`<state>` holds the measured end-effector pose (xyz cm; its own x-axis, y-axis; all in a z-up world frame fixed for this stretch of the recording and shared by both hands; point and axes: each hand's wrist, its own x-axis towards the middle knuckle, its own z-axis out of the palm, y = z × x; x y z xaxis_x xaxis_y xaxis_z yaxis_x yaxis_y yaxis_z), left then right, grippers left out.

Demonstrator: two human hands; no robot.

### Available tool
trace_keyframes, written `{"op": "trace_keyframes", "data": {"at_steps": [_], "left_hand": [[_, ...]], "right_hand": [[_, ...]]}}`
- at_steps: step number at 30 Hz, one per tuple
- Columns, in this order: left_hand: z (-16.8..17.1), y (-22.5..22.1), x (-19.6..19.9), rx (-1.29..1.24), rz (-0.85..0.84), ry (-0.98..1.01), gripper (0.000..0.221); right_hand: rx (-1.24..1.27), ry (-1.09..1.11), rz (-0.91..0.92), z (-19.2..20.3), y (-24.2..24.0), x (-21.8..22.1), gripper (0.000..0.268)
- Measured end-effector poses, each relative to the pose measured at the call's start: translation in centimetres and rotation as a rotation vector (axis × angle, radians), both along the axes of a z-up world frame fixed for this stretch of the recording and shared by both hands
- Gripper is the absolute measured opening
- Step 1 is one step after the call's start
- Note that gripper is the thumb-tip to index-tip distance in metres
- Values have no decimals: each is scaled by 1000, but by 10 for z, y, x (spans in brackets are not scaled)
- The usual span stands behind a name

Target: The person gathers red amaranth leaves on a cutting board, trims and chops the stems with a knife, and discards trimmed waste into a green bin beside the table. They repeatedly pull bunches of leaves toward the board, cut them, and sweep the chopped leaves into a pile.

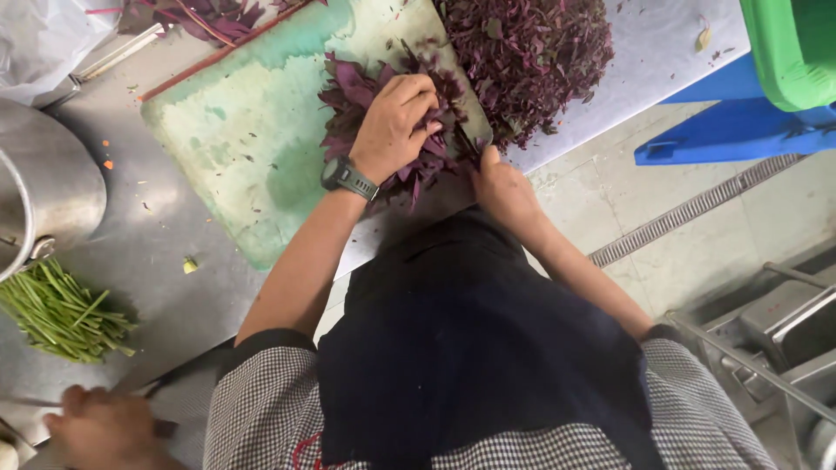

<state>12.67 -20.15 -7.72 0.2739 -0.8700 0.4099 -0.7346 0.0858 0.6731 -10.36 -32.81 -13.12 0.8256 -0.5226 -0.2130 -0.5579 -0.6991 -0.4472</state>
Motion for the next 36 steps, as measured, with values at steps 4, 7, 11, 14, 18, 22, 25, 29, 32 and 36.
{"op": "trace_keyframes", "data": {"at_steps": [4, 7, 11, 14, 18, 22, 25, 29, 32, 36], "left_hand": [[2, 1, 0, 5, -14, -20, 36], [-3, 1, 1, -9, 9, -33, 37], [-1, 2, -1, -32, 16, -27, 38], [0, 3, 0, -25, 9, -1, 37], [5, 2, 3, -29, 20, 25, 36], [3, 2, 2, -43, 24, 15, 36], [-3, 5, 1, -54, 35, -9, 37], [-3, 3, 2, -44, 16, 24, 37], [-3, 2, 3, -48, 18, 38, 37], [-2, 4, 5, -63, 14, 23, 38]], "right_hand": [[-18, -35, 56, 46, 5, -1, 35], [25, 10, 14, 106, 16, -15, 35], [-3, 162, 19, 105, 19, -35, 35], [-7, 119, 33, 41, 15, -12, 34], [-57, 18, 61, 3, 1, 18, 34], [-31, -27, 78, 71, 5, -7, 35], [-7, 10, 112, 92, 13, -29, 35], [-56, -20, 106, 36, 9, -5, 34], [-117, -60, 160, -1, -2, 13, 36], [57, 19, 75, 75, 1, 9, 35]]}}
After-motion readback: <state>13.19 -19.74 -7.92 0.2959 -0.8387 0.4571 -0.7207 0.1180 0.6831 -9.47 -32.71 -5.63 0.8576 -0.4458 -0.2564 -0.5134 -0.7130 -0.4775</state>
